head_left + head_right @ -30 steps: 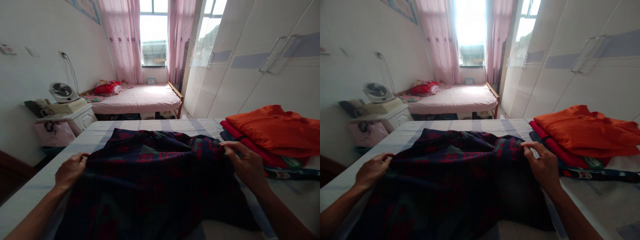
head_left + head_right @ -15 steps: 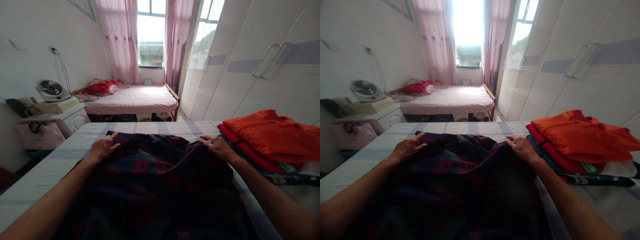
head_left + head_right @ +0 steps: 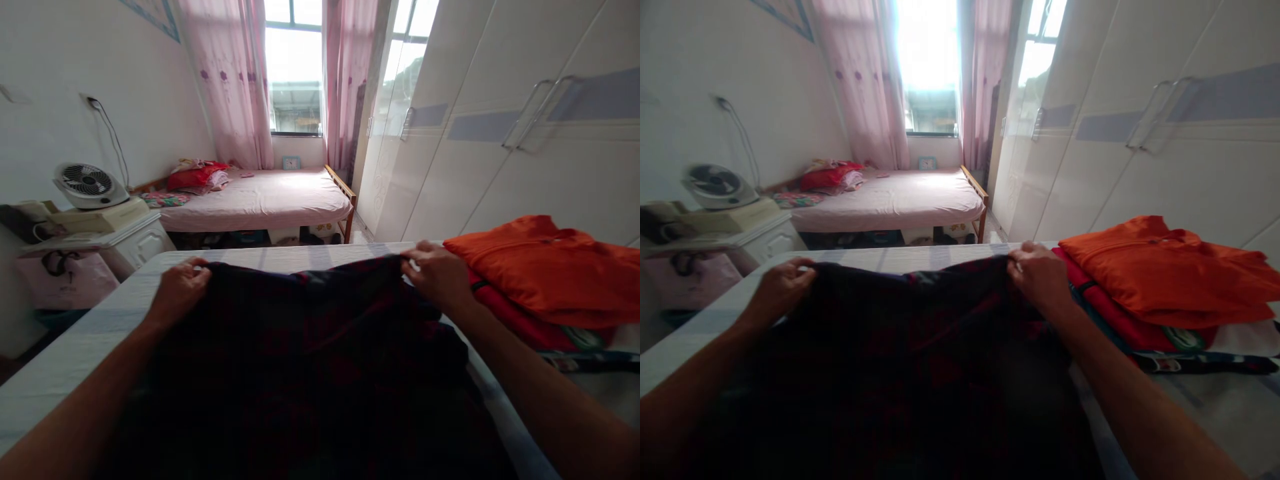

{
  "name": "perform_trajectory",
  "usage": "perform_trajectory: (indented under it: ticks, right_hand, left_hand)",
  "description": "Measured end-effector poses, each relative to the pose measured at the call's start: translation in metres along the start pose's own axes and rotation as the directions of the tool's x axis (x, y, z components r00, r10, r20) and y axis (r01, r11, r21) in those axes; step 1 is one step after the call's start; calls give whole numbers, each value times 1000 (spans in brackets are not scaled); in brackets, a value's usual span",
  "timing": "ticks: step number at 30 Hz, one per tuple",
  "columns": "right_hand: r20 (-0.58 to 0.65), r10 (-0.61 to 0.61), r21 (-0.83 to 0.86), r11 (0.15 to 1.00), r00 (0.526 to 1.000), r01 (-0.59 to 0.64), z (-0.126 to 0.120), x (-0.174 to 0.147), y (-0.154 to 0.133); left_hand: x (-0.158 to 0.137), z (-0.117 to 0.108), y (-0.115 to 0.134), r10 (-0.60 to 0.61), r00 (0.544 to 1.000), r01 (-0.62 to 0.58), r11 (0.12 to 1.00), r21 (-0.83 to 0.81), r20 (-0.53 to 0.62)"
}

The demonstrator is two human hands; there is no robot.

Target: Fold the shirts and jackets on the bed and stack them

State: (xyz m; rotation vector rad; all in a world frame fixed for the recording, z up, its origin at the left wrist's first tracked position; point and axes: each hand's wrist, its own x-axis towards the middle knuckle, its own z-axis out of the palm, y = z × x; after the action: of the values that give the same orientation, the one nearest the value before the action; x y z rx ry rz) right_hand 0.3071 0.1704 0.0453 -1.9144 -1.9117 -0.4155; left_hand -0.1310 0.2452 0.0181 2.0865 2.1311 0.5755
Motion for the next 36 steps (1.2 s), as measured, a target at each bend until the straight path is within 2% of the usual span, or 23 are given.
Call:
perform_trajectory:
  ticks: [1,2,3,5,7,8,9,11,13,14,16,19,21,23,25,27,30,31,33,35,36]
  right_hand:
    - [-117,91,67,994,989,-84,-13,-1,1]
    - [-154,184,195,969,971,-152,-24,1,2]
    - [-105,264,363,908,959,-210,-34,3,1]
    - [98,340,683,661,935,-312,-43,15,-2]
    - [230,346,843,396,910,-364,-40,34,-6]
    - [247,360,876,314,900,-366,-35,47,-8]
    - [229,382,896,276,895,-347,-28,60,-8]
    - [127,409,915,303,904,-265,-10,86,-7]
    - [28,371,894,406,928,-189,9,107,-3]
    - [12,325,868,465,946,-171,18,113,-1]
    - [68,258,785,583,964,-212,33,113,2]
    - [130,215,586,771,968,-250,46,79,6]
    - [106,156,438,879,982,-187,48,41,12]
    - [77,146,286,944,986,-163,47,-2,20]
    - [90,226,145,961,970,-237,46,-40,29]
    - [165,317,65,942,934,-330,47,-66,37]
    - [317,306,155,917,898,-368,47,-84,44]
    - [323,301,216,900,897,-380,46,-85,46]
    - [246,358,291,859,901,-421,42,-86,47]
    - [159,449,271,837,879,-476,38,-89,50]
    - [158,478,241,830,864,-503,36,-92,51]
  left_hand:
    - [-2,-12,-3,-40,997,35,996,-86,-59]
    - [-3,-23,-4,-80,990,60,983,-173,-114]
    - [-3,-33,-4,-111,982,71,967,-247,-153]
    - [2,-45,5,-150,972,64,908,-414,-179]
    - [13,-48,20,-180,968,43,805,-592,-175]
    - [21,-46,28,-195,962,22,751,-659,-190]
    - [29,-43,35,-200,954,-6,732,-682,-223]
    - [47,-34,47,-159,937,-57,808,-586,-311]
    - [63,-22,51,-76,931,-89,901,-424,-358]
    - [68,-16,52,-41,934,-97,927,-363,-355]
    - [70,-3,49,15,951,-111,949,-296,-309]
    - [48,16,37,113,975,-154,964,-216,-191]
    - [18,26,23,181,976,-202,962,-184,-125]
    - [-21,33,1,253,964,-262,953,-154,-78]
    - [-62,39,-26,337,940,-340,936,-92,-51]
    - [-97,46,-54,327,943,-330,942,-54,-54]
    - [-133,57,-90,273,960,-274,962,-7,-55]
    - [-140,61,-98,260,964,-260,966,9,-54]
    - [-150,65,-110,231,971,-230,973,35,-61]
    - [-157,64,-116,199,978,-197,980,41,-66]
    - [-160,61,-117,186,981,-184,982,37,-59]
